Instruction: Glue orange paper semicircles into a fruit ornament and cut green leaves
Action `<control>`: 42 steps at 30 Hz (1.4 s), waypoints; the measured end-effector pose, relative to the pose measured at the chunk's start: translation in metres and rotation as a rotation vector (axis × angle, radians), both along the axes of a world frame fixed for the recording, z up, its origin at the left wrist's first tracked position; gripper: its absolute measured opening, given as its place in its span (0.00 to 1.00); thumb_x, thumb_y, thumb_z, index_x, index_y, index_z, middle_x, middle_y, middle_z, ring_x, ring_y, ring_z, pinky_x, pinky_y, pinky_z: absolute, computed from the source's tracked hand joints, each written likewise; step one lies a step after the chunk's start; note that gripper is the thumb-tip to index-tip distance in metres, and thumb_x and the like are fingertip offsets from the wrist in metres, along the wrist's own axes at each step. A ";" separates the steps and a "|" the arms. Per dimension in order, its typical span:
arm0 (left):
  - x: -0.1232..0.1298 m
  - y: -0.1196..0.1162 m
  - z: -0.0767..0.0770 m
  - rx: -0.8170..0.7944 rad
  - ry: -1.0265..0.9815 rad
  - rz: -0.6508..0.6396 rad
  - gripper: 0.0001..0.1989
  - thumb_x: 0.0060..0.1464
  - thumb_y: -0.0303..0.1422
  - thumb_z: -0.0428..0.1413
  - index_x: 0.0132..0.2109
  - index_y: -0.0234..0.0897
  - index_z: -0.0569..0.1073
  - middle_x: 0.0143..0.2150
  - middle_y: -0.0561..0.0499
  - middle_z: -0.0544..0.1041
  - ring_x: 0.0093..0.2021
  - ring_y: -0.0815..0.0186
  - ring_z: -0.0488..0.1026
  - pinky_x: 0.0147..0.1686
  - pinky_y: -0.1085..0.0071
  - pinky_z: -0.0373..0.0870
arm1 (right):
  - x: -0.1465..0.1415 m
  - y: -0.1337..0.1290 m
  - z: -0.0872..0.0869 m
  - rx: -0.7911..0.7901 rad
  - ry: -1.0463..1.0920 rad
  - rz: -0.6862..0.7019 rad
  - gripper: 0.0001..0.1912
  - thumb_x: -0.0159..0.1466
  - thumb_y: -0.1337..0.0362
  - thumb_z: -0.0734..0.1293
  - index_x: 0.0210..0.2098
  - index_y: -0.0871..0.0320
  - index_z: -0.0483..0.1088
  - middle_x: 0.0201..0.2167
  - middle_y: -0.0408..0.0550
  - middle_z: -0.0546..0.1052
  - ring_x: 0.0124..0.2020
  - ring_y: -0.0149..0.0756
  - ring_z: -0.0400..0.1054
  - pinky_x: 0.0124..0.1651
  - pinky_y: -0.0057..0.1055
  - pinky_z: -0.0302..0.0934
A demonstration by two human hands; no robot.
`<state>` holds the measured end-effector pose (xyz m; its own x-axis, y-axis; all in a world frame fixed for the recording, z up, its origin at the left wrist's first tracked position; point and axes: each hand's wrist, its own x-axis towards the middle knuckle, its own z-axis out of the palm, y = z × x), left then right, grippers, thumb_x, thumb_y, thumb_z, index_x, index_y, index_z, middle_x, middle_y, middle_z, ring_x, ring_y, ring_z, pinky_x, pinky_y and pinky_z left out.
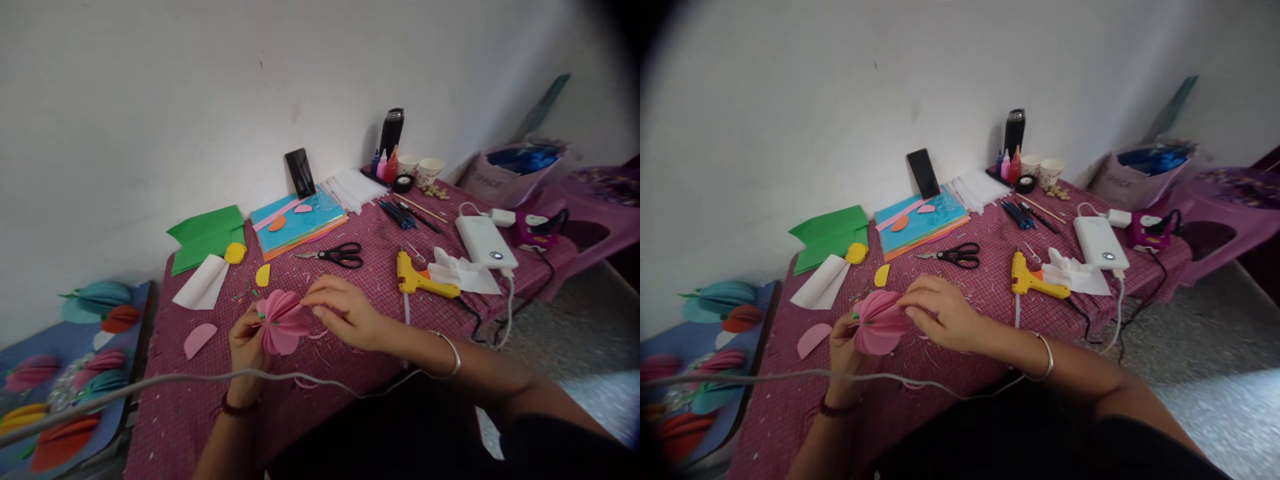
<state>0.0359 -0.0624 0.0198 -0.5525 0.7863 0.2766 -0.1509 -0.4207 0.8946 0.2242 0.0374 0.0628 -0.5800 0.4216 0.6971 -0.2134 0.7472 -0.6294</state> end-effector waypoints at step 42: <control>-0.007 -0.019 0.007 0.091 0.999 0.109 0.07 0.51 0.23 0.59 0.36 0.40 0.76 0.38 0.49 0.77 0.37 0.64 0.74 0.36 0.69 0.70 | 0.009 0.001 0.004 -0.060 0.043 0.016 0.11 0.69 0.67 0.58 0.42 0.59 0.71 0.37 0.51 0.76 0.41 0.35 0.70 0.46 0.36 0.65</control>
